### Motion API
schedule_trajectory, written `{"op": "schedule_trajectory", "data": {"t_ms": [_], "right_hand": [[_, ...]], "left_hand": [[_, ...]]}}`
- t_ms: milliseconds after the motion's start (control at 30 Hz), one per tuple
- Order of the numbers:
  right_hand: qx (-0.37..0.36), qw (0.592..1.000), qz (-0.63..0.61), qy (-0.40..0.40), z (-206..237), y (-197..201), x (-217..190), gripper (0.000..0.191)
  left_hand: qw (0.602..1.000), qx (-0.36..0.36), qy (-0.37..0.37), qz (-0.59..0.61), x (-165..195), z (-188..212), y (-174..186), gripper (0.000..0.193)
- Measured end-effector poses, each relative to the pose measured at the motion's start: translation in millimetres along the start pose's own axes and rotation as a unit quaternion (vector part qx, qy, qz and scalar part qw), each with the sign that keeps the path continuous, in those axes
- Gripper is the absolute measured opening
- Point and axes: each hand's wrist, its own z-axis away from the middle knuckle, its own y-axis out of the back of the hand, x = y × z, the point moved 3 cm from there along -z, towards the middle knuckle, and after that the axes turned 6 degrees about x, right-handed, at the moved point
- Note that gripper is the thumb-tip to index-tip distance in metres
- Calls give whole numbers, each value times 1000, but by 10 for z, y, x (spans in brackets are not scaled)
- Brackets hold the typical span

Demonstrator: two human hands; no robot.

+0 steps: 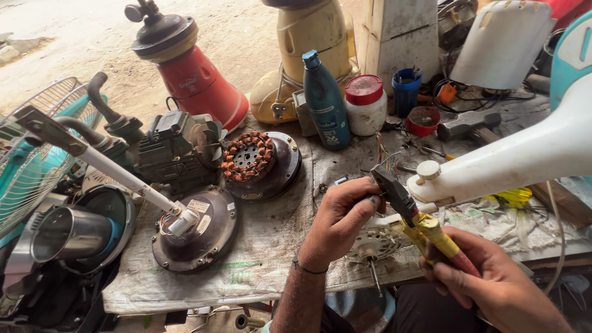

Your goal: The person disassembles a fan motor, strips and twists wires, and wraps connections with electrical tape. The person uses a screwdriver to remove screws, pliers to strip wire insulation, and electrical tape to insulate the connections.

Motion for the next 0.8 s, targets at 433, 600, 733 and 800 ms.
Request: {"op": "schedule_trajectory", "data": {"t_ms": [433, 600, 733, 800], "right_hand": [[148, 968, 71, 190, 224, 98, -473, 16], [94, 886, 345, 294, 229, 855, -253, 33], [-54, 767, 550, 328, 136, 1556, -49, 61], [-104, 734, 593, 314, 140, 1638, 10, 67]], "left_hand": [[998, 33, 47, 35, -82, -47, 55, 43], [978, 135, 95, 125, -66, -102, 93, 44], [976, 138, 108, 132, -60, -118, 93, 45], [980, 137, 100, 104, -67, -135, 83, 43]]}}
